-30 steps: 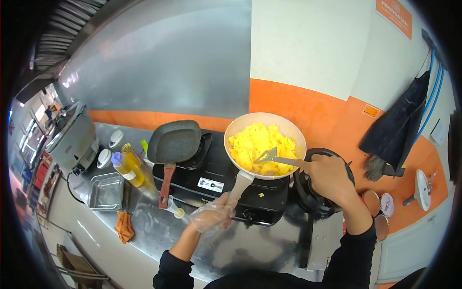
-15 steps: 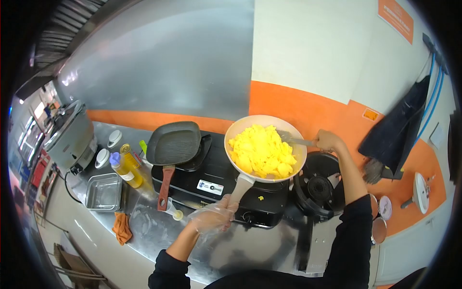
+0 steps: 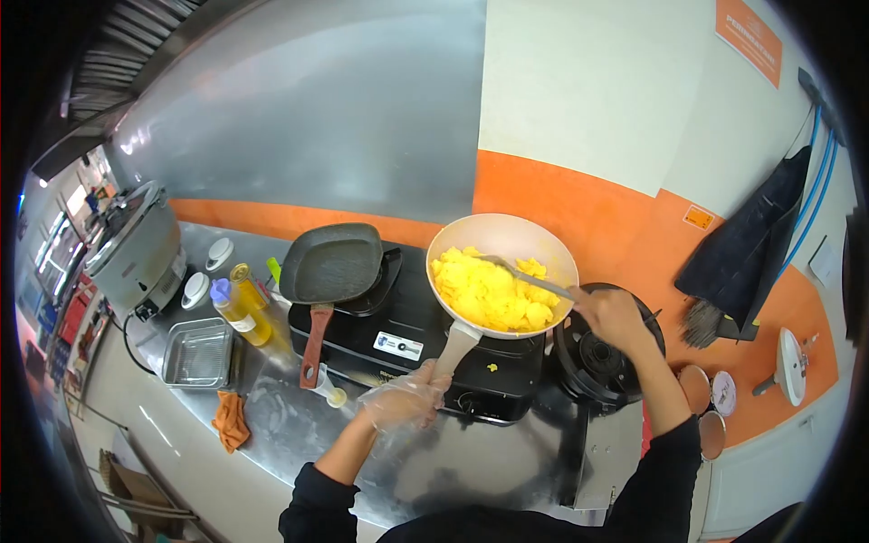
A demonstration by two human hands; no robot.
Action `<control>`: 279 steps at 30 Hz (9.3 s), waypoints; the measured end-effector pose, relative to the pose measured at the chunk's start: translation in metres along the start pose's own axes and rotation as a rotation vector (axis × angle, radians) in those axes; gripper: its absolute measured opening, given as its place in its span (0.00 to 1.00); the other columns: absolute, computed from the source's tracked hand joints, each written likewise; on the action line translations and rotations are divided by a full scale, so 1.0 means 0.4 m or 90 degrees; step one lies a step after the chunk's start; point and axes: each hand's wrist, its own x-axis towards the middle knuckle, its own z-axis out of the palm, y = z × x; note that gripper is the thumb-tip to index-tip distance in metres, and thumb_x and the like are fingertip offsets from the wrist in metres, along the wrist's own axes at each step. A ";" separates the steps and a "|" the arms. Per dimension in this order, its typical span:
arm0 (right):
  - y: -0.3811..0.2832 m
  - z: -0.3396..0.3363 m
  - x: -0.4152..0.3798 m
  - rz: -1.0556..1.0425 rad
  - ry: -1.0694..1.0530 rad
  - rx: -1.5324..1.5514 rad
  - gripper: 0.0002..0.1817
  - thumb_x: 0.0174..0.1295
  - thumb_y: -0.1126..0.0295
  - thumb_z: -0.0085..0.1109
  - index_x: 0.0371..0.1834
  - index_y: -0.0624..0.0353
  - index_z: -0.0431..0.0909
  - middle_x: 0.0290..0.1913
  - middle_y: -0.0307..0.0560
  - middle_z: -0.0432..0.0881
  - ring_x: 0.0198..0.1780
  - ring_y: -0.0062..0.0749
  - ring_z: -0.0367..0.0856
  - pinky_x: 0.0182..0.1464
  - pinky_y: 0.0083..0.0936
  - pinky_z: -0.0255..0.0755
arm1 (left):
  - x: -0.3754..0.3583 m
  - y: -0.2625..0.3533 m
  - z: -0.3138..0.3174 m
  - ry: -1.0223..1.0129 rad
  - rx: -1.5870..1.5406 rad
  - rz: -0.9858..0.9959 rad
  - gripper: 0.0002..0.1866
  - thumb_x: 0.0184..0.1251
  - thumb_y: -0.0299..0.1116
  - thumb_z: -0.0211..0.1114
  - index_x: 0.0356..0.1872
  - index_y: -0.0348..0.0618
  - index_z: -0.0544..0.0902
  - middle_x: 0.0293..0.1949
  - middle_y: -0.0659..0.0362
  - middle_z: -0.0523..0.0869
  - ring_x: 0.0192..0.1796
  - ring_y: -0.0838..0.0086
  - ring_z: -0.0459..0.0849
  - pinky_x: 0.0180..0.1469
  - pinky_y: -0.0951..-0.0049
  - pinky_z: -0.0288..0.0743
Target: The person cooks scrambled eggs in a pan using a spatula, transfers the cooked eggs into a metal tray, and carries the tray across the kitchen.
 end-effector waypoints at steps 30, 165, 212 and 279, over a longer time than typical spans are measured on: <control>-0.583 0.212 0.036 0.511 0.259 1.367 0.21 0.68 0.65 0.52 0.58 0.64 0.64 0.41 0.56 0.77 0.41 0.41 0.81 0.46 0.31 0.78 | 0.095 -0.123 0.081 -0.170 -0.370 0.099 0.15 0.67 0.52 0.54 0.33 0.53 0.70 0.19 0.70 0.66 0.15 0.86 0.63 0.15 0.84 0.58; -1.823 0.277 0.703 -0.180 -0.815 2.258 0.08 0.67 0.73 0.49 0.43 0.47 0.61 0.39 0.39 0.65 0.34 0.22 0.70 0.48 0.39 0.73 | -0.633 -0.427 -0.741 0.793 0.383 -0.174 0.07 0.68 0.25 0.52 0.44 0.35 0.73 0.36 0.51 0.75 0.37 0.63 0.74 0.40 0.68 0.70; -1.817 0.261 0.714 -0.188 -0.849 2.396 0.07 0.68 0.73 0.48 0.41 0.47 0.62 0.36 0.39 0.64 0.29 0.21 0.68 0.44 0.40 0.74 | -0.616 -0.386 -0.711 0.881 0.331 -0.081 0.11 0.63 0.20 0.54 0.47 0.37 0.68 0.33 0.50 0.70 0.34 0.59 0.68 0.37 0.62 0.64; -1.739 0.144 0.568 -0.150 -0.246 1.309 0.11 0.67 0.66 0.52 0.46 0.59 0.65 0.34 0.39 0.72 0.35 0.27 0.72 0.41 0.24 0.68 | -0.822 -0.688 -0.750 1.041 0.038 0.210 0.27 0.65 0.32 0.59 0.62 0.36 0.61 0.25 0.57 0.77 0.26 0.75 0.77 0.29 0.72 0.72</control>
